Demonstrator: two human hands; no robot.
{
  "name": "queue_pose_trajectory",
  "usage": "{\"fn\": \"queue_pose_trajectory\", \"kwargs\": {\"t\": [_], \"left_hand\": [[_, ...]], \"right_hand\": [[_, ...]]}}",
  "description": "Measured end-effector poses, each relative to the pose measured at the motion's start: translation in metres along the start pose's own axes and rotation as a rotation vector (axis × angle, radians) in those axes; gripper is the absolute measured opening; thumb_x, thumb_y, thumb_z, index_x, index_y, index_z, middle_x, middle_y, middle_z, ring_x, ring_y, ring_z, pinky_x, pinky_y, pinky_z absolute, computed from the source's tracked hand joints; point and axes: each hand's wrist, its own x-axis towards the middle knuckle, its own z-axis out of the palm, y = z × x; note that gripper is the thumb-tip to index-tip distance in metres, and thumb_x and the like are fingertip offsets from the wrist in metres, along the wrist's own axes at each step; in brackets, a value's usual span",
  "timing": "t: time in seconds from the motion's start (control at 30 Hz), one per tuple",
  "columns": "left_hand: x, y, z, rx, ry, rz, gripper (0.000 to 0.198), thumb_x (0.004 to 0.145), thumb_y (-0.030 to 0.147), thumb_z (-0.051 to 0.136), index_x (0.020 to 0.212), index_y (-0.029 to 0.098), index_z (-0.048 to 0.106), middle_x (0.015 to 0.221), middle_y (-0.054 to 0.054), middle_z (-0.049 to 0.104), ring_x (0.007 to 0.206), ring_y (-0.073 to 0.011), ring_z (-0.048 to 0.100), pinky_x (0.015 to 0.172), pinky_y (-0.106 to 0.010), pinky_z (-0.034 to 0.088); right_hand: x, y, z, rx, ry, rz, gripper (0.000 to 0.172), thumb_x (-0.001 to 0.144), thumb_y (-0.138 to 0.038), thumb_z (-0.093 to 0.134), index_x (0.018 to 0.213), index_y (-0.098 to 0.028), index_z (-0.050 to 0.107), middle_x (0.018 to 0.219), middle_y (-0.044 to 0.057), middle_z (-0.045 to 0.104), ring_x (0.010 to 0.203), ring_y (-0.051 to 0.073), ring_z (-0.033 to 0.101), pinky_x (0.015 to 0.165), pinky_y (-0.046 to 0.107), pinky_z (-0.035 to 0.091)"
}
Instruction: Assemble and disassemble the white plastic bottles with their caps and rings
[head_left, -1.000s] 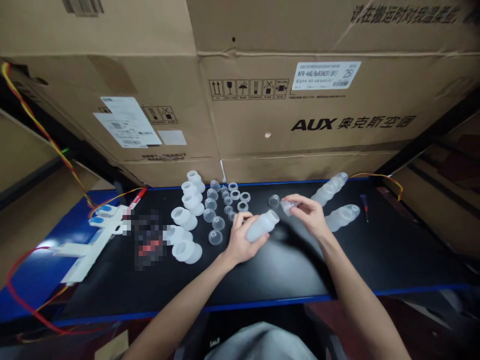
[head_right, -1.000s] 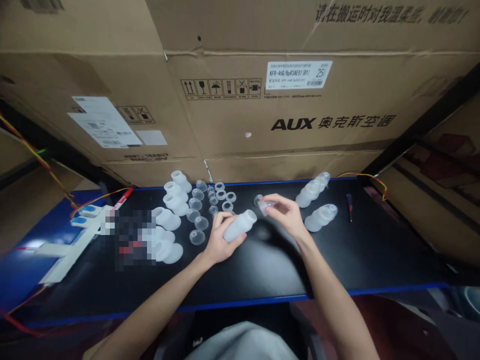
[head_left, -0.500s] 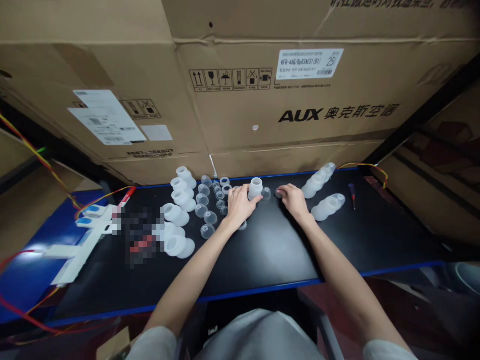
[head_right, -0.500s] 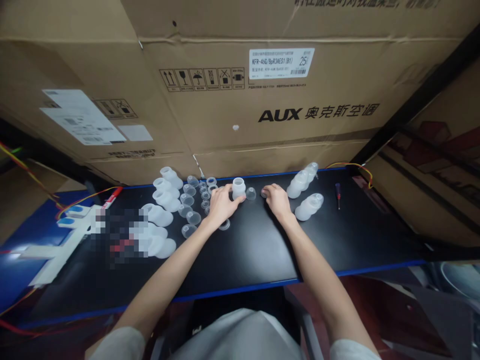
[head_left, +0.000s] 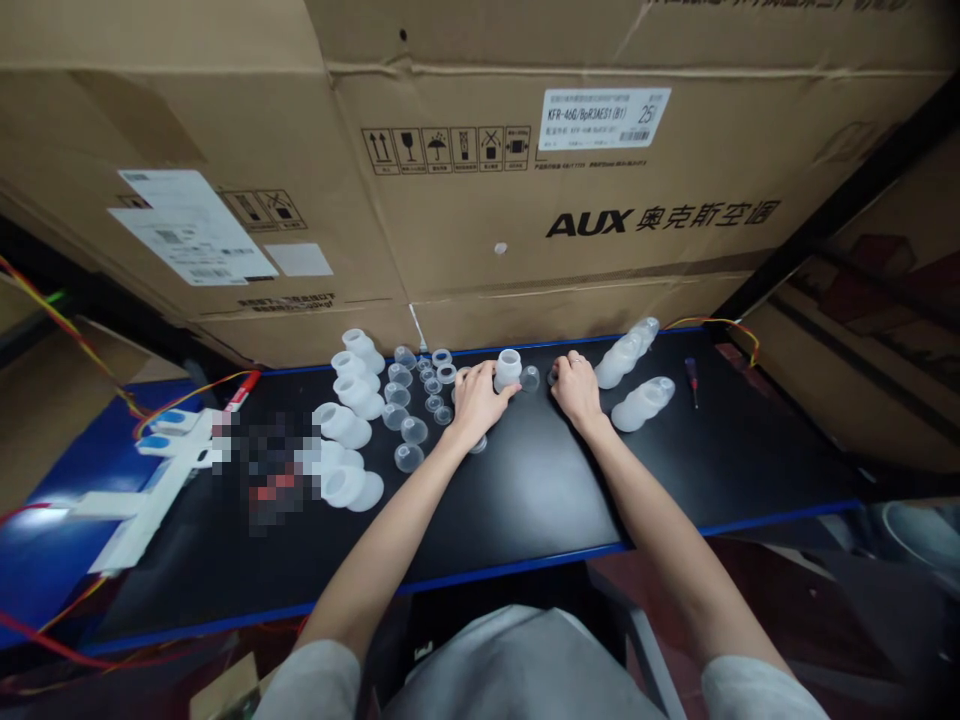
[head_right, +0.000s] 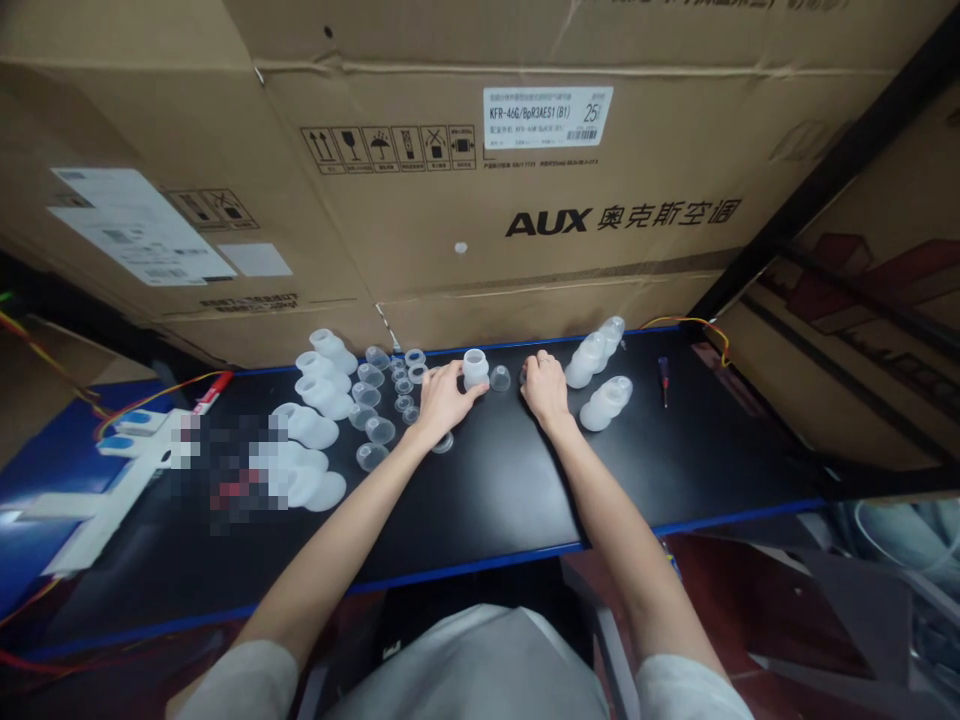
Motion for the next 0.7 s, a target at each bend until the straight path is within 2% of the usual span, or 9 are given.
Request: {"fn": "queue_pose_trajectory", "kwargs": {"t": [0.07,0.17,0.27,0.37,0.4,0.47,0.57,0.63,0.7], "left_hand": [[0.002,-0.001,0.002,0.009,-0.002,0.002,0.038,0.098,0.047,0.075,0.126,0.023,0.065,0.135,-0.011,0.076,0.134,-0.0319,0.064,0.119,-0.046,0.037],[0.006,-0.003,0.007,0.016,0.009,0.004,0.043,0.098,0.046,0.075,0.131,0.021,0.064,0.140,-0.015,0.073,0.143,-0.0347,0.059,0.123,-0.049,0.037],[0.004,-0.003,0.011,0.000,0.059,-0.004,0.067,0.093,0.044,0.080,0.149,0.016,0.055,0.154,-0.022,0.062,0.154,-0.0400,0.048,0.127,-0.054,0.035],[-0.015,0.001,0.012,-0.047,0.212,0.019,0.101,0.088,0.044,0.084,0.167,0.012,0.030,0.171,-0.028,0.040,0.162,-0.0442,0.036,0.130,-0.060,0.033],[-0.026,0.004,0.011,-0.057,0.264,0.054,0.104,0.090,0.043,0.082,0.170,0.012,0.024,0.173,-0.028,0.035,0.164,-0.0443,0.032,0.131,-0.062,0.032],[-0.052,0.011,0.012,-0.050,0.309,0.190,0.094,0.096,0.040,0.074,0.172,0.016,0.024,0.174,-0.025,0.034,0.166,-0.0424,0.028,0.132,-0.063,0.031],[-0.086,0.019,0.018,-0.005,0.140,0.573,0.064,0.102,0.032,0.064,0.163,0.020,0.046,0.164,-0.020,0.053,0.159,-0.0386,0.043,0.130,-0.061,0.037],[-0.097,0.022,0.025,0.007,-0.011,0.808,0.049,0.103,0.026,0.060,0.151,0.018,0.059,0.152,-0.018,0.064,0.153,-0.0359,0.053,0.128,-0.057,0.043],[-0.098,0.021,0.032,-0.007,-0.124,0.909,0.040,0.103,0.021,0.057,0.142,0.017,0.066,0.144,-0.017,0.069,0.149,-0.0336,0.057,0.125,-0.053,0.048]], "right_hand": [[0.000,-0.002,-0.004,-0.004,-0.053,0.017,0.025,0.103,-0.009,0.045,0.110,-0.012,0.069,0.115,0.019,0.067,0.103,0.029,0.060,0.090,0.036,0.042],[0.001,-0.003,-0.007,0.008,-0.097,0.041,0.022,0.105,-0.013,0.046,0.110,-0.014,0.068,0.111,0.016,0.069,0.095,0.026,0.064,0.081,0.034,0.042],[0.000,-0.002,-0.009,0.025,-0.135,0.063,0.021,0.107,-0.017,0.047,0.112,-0.016,0.067,0.111,0.014,0.071,0.090,0.024,0.067,0.075,0.032,0.040],[0.001,-0.001,-0.008,0.040,-0.145,0.084,0.023,0.109,-0.019,0.044,0.114,-0.016,0.067,0.112,0.015,0.073,0.093,0.025,0.070,0.075,0.032,0.041],[0.001,0.000,-0.008,0.043,-0.145,0.095,0.024,0.110,-0.019,0.043,0.115,-0.015,0.066,0.112,0.016,0.074,0.094,0.026,0.071,0.076,0.032,0.041],[0.001,0.000,-0.007,0.046,-0.143,0.118,0.026,0.111,-0.021,0.042,0.117,-0.014,0.066,0.108,0.017,0.076,0.093,0.027,0.073,0.075,0.032,0.041],[0.001,0.000,-0.006,0.055,-0.140,0.136,0.031,0.115,-0.028,0.039,0.117,-0.014,0.066,0.101,0.016,0.078,0.088,0.027,0.074,0.074,0.031,0.040],[0.000,0.000,-0.004,0.064,-0.131,0.134,0.040,0.118,-0.040,0.037,0.112,-0.015,0.067,0.098,0.016,0.079,0.086,0.026,0.074,0.072,0.031,0.039],[0.000,0.000,-0.002,0.071,-0.111,0.137,0.049,0.118,-0.053,0.038,0.106,-0.015,0.068,0.095,0.016,0.079,0.085,0.027,0.075,0.071,0.030,0.037]]}}
